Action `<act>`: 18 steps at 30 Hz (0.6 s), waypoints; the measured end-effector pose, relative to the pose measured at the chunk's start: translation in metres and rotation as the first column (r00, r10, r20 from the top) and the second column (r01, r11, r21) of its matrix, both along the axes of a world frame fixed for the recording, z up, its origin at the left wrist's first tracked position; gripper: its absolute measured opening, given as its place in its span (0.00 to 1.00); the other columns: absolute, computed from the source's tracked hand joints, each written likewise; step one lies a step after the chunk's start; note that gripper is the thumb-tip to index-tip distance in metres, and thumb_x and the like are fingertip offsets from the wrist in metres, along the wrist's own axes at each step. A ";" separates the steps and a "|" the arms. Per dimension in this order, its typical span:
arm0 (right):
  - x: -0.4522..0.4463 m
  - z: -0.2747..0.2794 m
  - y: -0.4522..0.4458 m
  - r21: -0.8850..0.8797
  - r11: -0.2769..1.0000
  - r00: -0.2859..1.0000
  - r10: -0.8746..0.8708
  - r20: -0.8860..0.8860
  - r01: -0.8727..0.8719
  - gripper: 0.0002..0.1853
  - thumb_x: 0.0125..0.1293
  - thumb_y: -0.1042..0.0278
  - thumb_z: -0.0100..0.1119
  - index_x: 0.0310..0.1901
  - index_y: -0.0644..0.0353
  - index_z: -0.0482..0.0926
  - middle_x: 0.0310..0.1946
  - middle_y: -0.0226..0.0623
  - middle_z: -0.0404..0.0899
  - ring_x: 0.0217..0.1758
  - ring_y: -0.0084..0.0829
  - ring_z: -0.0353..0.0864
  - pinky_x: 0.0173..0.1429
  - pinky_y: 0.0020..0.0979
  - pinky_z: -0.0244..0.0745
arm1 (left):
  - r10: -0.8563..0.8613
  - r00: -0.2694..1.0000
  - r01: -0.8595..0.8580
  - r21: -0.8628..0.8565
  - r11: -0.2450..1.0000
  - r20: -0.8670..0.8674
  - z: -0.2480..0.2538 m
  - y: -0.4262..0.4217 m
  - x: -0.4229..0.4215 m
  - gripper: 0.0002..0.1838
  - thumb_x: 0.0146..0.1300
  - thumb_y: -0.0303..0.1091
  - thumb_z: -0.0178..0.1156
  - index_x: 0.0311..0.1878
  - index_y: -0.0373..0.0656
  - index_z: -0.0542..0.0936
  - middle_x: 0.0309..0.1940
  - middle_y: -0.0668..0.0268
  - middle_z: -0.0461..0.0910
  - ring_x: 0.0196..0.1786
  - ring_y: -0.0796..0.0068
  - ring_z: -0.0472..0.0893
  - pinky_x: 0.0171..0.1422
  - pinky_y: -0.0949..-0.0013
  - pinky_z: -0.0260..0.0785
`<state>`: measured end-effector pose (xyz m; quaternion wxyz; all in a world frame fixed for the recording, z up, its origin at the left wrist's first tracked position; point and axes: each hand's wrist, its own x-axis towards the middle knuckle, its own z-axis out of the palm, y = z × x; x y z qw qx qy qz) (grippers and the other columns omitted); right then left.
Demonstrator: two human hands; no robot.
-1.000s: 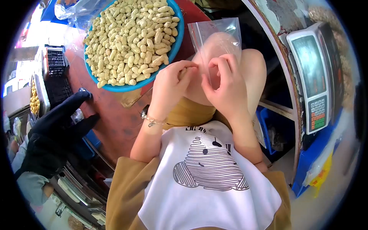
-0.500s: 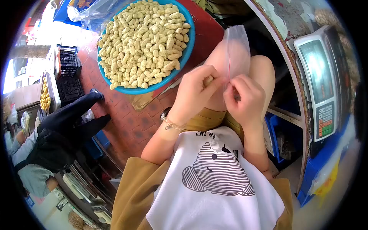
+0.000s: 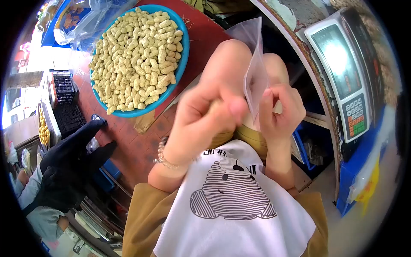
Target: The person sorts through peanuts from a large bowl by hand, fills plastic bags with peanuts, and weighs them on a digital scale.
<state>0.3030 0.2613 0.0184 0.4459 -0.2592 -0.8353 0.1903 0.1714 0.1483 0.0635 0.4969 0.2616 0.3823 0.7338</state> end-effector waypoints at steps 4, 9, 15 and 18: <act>0.003 -0.009 -0.013 -0.186 0.983 0.999 -0.015 -0.045 0.006 0.06 0.54 0.70 0.62 0.30 0.60 0.75 0.23 0.37 0.73 0.24 0.38 0.72 0.32 0.35 0.66 | -0.438 0.687 0.368 0.242 0.898 0.579 0.015 0.020 0.025 0.14 0.76 0.41 0.50 0.33 0.46 0.71 0.25 0.73 0.69 0.25 0.84 0.65 0.28 0.80 0.54; 0.008 -0.005 0.000 -0.397 0.908 0.986 0.079 -0.149 -0.133 0.09 0.58 0.68 0.63 0.33 0.63 0.74 0.26 0.42 0.74 0.29 0.40 0.74 0.36 0.34 0.68 | -0.204 0.474 0.292 0.066 0.954 0.857 -0.004 0.046 0.032 0.12 0.76 0.39 0.51 0.34 0.47 0.71 0.25 0.74 0.69 0.27 0.82 0.69 0.27 0.77 0.56; 0.018 -0.017 0.001 -0.279 0.959 0.996 0.032 -0.082 -0.054 0.07 0.67 0.75 0.57 0.30 0.63 0.73 0.25 0.39 0.74 0.29 0.39 0.72 0.36 0.35 0.65 | 0.048 0.578 0.100 -0.130 0.986 0.814 -0.026 0.055 0.030 0.05 0.71 0.35 0.53 0.44 0.46 0.74 0.35 0.70 0.75 0.37 0.78 0.74 0.35 0.75 0.66; 0.020 -0.014 0.000 -0.185 0.983 0.998 -0.015 -0.057 0.004 0.08 0.66 0.74 0.59 0.29 0.61 0.74 0.24 0.37 0.74 0.29 0.38 0.70 0.37 0.36 0.63 | 0.288 0.692 -0.092 -0.314 0.945 0.662 -0.002 0.065 0.038 0.04 0.71 0.32 0.51 0.44 0.44 0.74 0.37 0.68 0.75 0.40 0.76 0.75 0.38 0.73 0.68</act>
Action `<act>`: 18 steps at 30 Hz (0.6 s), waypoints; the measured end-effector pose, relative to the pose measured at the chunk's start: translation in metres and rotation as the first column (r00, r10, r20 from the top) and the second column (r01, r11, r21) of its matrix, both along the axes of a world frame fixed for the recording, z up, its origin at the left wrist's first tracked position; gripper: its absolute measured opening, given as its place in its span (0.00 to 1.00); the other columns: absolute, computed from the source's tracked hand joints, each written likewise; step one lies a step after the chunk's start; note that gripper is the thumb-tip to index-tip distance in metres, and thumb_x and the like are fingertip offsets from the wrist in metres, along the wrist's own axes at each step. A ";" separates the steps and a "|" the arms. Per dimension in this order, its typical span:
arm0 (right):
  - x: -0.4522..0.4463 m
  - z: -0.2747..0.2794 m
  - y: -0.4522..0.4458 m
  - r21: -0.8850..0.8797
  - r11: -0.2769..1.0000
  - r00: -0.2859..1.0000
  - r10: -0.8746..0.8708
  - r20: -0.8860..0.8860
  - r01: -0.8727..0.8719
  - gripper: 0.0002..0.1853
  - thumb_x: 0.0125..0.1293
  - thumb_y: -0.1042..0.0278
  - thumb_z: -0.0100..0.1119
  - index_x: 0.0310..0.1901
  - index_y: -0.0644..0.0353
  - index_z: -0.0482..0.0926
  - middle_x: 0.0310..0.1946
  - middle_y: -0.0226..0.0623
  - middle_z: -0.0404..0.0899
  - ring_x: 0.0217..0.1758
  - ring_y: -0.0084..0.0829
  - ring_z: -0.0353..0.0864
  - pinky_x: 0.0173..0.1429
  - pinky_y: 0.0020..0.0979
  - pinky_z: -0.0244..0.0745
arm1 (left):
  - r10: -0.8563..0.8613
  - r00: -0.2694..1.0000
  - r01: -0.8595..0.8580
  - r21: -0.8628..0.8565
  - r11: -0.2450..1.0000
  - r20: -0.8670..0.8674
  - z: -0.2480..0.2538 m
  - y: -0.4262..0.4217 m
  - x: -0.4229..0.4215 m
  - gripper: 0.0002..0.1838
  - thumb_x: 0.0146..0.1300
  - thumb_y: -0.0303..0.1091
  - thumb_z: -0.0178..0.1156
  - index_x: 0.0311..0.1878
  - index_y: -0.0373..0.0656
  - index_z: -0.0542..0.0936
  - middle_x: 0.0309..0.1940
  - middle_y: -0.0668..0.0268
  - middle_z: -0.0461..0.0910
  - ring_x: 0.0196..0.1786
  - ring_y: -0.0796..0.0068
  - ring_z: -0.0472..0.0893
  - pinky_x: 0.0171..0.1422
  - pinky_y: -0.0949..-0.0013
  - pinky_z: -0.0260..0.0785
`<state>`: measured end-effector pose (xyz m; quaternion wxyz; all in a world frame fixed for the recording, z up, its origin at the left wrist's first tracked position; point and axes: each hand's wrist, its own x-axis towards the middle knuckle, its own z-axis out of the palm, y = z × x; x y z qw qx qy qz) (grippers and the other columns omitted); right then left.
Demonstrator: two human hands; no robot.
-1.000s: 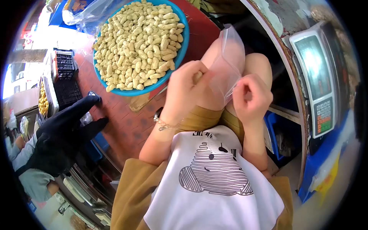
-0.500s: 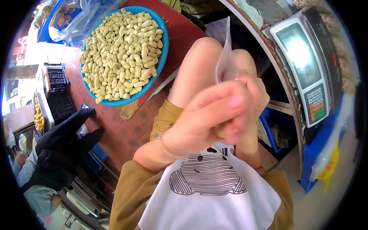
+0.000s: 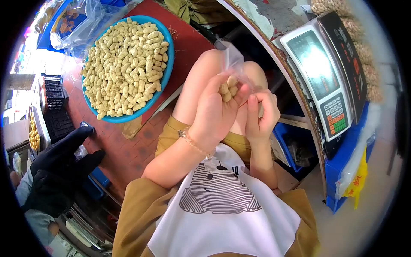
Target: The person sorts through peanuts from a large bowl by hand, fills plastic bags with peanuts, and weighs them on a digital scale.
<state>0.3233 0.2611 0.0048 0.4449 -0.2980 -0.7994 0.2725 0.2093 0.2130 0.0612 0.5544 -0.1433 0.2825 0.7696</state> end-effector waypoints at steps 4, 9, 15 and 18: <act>0.005 0.001 -0.005 0.021 0.999 0.999 -0.040 0.011 0.040 0.08 0.65 0.72 0.59 0.28 0.61 0.73 0.25 0.37 0.74 0.30 0.38 0.69 0.39 0.35 0.63 | 0.033 0.999 -0.030 0.064 0.997 -0.043 -0.017 0.010 0.000 0.04 0.70 0.29 0.50 0.43 0.42 0.73 0.36 0.67 0.74 0.38 0.75 0.73 0.41 0.72 0.67; 0.009 0.002 -0.006 0.043 0.993 0.992 -0.105 -0.072 0.108 0.10 0.65 0.70 0.60 0.26 0.61 0.74 0.24 0.38 0.74 0.31 0.40 0.70 0.41 0.35 0.65 | -0.023 0.986 0.028 0.028 0.999 -0.165 -0.017 0.020 -0.003 0.03 0.68 0.27 0.51 0.42 0.40 0.73 0.34 0.69 0.72 0.35 0.76 0.69 0.43 0.71 0.64; 0.022 0.008 0.000 0.085 0.993 0.996 -0.086 0.025 0.084 0.12 0.70 0.70 0.57 0.29 0.65 0.72 0.26 0.38 0.73 0.29 0.29 0.71 0.40 0.28 0.69 | -0.174 0.958 0.224 0.213 0.951 -0.228 -0.012 0.013 0.002 0.12 0.66 0.27 0.51 0.52 0.39 0.75 0.41 0.67 0.75 0.40 0.76 0.74 0.47 0.73 0.67; 0.022 0.006 0.003 0.064 0.992 0.994 -0.107 -0.017 0.108 0.11 0.71 0.76 0.53 0.27 0.63 0.71 0.25 0.31 0.69 0.27 0.21 0.66 0.32 0.22 0.60 | -0.229 0.961 0.258 0.208 0.943 -0.154 -0.013 0.004 0.009 0.23 0.67 0.27 0.52 0.65 0.35 0.69 0.45 0.64 0.75 0.50 0.73 0.75 0.58 0.70 0.68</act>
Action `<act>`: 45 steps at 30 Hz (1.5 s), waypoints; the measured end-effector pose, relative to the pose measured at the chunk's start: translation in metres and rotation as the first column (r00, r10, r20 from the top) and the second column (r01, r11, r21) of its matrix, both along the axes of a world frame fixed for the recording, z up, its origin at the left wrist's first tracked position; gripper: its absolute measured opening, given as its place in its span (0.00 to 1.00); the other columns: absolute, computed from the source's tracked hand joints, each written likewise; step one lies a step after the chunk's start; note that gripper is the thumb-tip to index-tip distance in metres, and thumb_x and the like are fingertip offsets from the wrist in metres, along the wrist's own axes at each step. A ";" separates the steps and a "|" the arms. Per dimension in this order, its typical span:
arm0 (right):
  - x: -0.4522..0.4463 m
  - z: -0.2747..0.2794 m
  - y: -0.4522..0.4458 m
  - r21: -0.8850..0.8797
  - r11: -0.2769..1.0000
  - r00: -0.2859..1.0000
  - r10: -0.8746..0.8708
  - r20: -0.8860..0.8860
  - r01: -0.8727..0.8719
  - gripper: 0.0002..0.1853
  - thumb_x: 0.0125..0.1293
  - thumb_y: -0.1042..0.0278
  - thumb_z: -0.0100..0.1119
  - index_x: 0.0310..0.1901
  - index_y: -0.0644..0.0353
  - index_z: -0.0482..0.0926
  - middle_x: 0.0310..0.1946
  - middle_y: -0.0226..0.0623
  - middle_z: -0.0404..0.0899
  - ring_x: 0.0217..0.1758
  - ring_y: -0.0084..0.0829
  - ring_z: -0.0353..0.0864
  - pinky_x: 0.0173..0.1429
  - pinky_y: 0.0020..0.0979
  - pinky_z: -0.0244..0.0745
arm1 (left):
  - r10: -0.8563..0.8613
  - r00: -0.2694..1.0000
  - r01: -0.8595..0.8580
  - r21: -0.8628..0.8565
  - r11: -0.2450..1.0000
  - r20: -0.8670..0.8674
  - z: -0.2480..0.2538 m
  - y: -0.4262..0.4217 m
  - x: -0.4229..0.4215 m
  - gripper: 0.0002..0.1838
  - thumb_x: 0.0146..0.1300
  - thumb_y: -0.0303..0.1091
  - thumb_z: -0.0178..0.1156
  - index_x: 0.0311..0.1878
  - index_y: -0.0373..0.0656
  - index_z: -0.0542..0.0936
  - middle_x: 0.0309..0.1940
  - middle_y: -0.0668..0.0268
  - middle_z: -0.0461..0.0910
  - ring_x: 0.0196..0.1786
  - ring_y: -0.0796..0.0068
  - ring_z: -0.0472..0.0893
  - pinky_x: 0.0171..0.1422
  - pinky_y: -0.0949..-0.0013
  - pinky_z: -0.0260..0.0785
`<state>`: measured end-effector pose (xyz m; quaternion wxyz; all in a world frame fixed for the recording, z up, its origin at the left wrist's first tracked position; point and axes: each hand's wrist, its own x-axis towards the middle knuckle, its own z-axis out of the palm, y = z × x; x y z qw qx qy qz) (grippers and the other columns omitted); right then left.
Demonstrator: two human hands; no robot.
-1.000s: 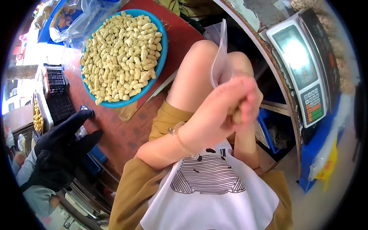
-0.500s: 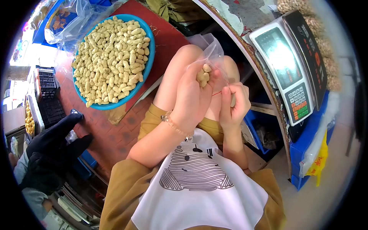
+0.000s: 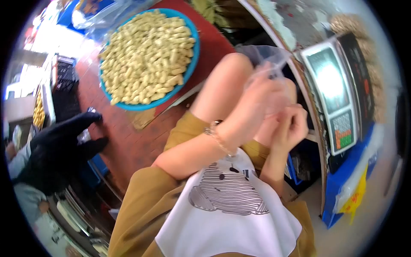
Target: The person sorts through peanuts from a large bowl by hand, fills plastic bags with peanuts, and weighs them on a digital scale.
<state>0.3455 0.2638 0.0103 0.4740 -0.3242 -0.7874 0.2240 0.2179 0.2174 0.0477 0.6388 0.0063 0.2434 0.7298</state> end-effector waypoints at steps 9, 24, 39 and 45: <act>-0.004 0.006 0.005 -0.230 0.967 0.994 0.108 -0.004 -0.107 0.13 0.69 0.67 0.61 0.29 0.65 0.73 0.27 0.32 0.74 0.33 0.24 0.71 0.42 0.24 0.66 | 0.128 0.714 0.109 0.290 0.951 -0.688 0.006 -0.063 -0.016 0.16 0.71 0.27 0.50 0.60 0.36 0.74 0.52 0.68 0.75 0.57 0.82 0.72 0.62 0.73 0.64; -0.118 0.026 -0.078 -0.288 0.633 0.663 0.499 -0.558 -0.718 0.16 0.67 0.73 0.51 0.55 0.67 0.69 0.57 0.47 0.68 0.61 0.39 0.69 0.69 0.41 0.61 | 0.194 -0.204 -0.767 0.280 0.578 -0.959 -0.051 -0.139 -0.127 0.16 0.70 0.31 0.51 0.57 0.36 0.75 0.57 0.55 0.74 0.62 0.58 0.71 0.69 0.59 0.59; -0.275 -0.064 -0.057 0.034 0.933 0.881 0.325 0.345 -0.357 0.31 0.66 0.47 0.56 0.65 0.58 0.71 0.67 0.54 0.65 0.69 0.66 0.55 0.74 0.61 0.49 | -0.569 -0.328 -0.902 0.070 0.426 -0.754 -0.102 -0.147 -0.184 0.29 0.72 0.46 0.51 0.71 0.41 0.68 0.73 0.48 0.62 0.79 0.41 0.50 0.79 0.41 0.39; -0.281 -0.062 -0.054 0.169 0.918 0.889 0.281 0.361 -0.358 0.23 0.55 0.51 0.63 0.51 0.52 0.80 0.58 0.37 0.75 0.59 0.54 0.65 0.65 0.55 0.59 | -0.598 -0.320 -0.905 0.051 0.422 -0.735 -0.100 -0.145 -0.184 0.26 0.71 0.44 0.53 0.68 0.42 0.71 0.72 0.50 0.64 0.79 0.42 0.50 0.79 0.41 0.39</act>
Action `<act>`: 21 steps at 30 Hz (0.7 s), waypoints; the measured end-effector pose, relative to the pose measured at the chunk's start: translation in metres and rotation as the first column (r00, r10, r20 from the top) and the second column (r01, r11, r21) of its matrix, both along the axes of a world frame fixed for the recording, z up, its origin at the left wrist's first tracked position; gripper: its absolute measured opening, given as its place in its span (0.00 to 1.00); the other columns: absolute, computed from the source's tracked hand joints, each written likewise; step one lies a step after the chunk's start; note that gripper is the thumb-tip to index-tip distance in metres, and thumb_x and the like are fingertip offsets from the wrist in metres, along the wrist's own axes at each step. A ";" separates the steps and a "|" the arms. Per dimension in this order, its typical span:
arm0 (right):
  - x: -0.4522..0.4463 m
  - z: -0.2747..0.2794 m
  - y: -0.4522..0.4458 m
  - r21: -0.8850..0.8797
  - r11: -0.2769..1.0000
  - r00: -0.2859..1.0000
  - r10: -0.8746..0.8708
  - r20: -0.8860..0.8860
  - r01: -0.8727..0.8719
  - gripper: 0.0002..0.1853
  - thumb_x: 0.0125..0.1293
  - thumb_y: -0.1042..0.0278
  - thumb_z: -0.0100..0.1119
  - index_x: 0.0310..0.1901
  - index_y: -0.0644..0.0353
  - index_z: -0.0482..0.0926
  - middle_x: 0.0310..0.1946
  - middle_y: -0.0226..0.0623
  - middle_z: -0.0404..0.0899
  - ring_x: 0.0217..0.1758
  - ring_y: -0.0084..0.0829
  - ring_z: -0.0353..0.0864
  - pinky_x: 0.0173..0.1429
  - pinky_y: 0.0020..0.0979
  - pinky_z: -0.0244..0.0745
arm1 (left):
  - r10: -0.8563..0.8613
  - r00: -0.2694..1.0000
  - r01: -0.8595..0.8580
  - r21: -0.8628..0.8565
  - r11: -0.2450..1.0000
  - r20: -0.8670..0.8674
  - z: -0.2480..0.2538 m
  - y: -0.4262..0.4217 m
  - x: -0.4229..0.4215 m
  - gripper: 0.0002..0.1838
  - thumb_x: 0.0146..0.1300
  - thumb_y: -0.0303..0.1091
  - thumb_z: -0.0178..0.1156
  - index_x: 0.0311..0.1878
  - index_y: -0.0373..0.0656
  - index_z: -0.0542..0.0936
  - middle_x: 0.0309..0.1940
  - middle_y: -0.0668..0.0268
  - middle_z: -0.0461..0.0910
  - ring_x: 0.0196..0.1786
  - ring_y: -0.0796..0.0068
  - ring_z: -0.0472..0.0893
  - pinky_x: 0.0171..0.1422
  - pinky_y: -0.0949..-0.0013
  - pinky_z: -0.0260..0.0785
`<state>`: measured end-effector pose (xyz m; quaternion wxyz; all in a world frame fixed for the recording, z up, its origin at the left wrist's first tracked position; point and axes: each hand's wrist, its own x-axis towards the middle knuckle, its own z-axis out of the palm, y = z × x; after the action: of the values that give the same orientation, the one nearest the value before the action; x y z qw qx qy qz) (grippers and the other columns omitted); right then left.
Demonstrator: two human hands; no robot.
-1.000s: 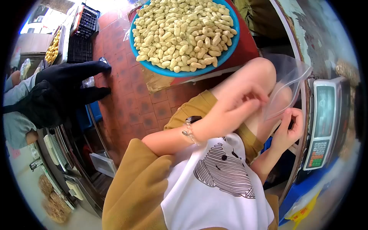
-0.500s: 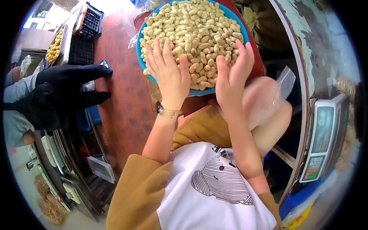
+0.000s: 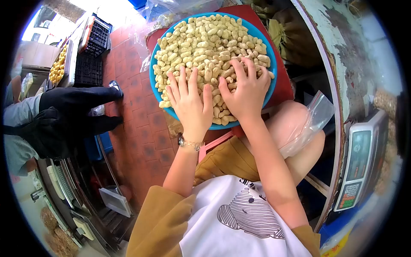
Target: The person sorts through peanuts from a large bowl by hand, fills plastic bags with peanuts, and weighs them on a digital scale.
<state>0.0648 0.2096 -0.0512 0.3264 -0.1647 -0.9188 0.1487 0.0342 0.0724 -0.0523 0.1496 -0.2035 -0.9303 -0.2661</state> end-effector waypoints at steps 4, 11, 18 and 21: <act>0.001 0.002 0.000 -0.042 0.999 0.999 0.008 0.033 -0.007 0.22 0.55 0.52 0.63 0.49 0.52 0.81 0.57 0.37 0.75 0.57 0.52 0.66 0.66 0.55 0.59 | 0.005 1.000 -0.005 0.005 1.000 -0.007 0.000 0.001 -0.001 0.25 0.70 0.43 0.54 0.67 0.43 0.73 0.72 0.50 0.65 0.79 0.42 0.51 0.79 0.41 0.39; -0.004 -0.002 0.004 -0.039 0.997 0.998 0.060 0.015 -0.059 0.20 0.57 0.53 0.63 0.48 0.53 0.82 0.53 0.35 0.76 0.56 0.48 0.70 0.69 0.56 0.56 | 0.021 0.997 -0.020 0.018 1.000 -0.077 0.000 0.002 0.000 0.24 0.69 0.42 0.56 0.65 0.43 0.74 0.71 0.52 0.66 0.77 0.43 0.54 0.77 0.40 0.42; -0.003 -0.001 0.005 -0.050 0.997 0.998 0.059 0.002 -0.059 0.19 0.59 0.55 0.62 0.51 0.51 0.81 0.53 0.34 0.76 0.58 0.45 0.70 0.72 0.57 0.54 | -0.119 0.984 0.130 0.079 0.988 -0.132 0.031 0.009 -0.040 0.12 0.65 0.29 0.61 0.50 0.44 0.84 0.41 0.60 0.82 0.44 0.64 0.82 0.52 0.61 0.71; -0.001 0.001 0.004 -0.064 0.995 0.997 0.078 -0.015 -0.079 0.19 0.61 0.56 0.61 0.53 0.50 0.80 0.53 0.35 0.76 0.59 0.46 0.69 0.73 0.58 0.53 | -0.193 0.981 0.191 0.127 0.973 0.003 0.029 0.020 -0.073 0.11 0.64 0.28 0.61 0.48 0.44 0.85 0.40 0.58 0.81 0.44 0.57 0.81 0.48 0.61 0.73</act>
<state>0.0635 0.2140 -0.0501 0.3204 -0.1381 -0.9173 0.1920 -0.0388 0.0923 -0.0236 0.1286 -0.2805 -0.8888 -0.3389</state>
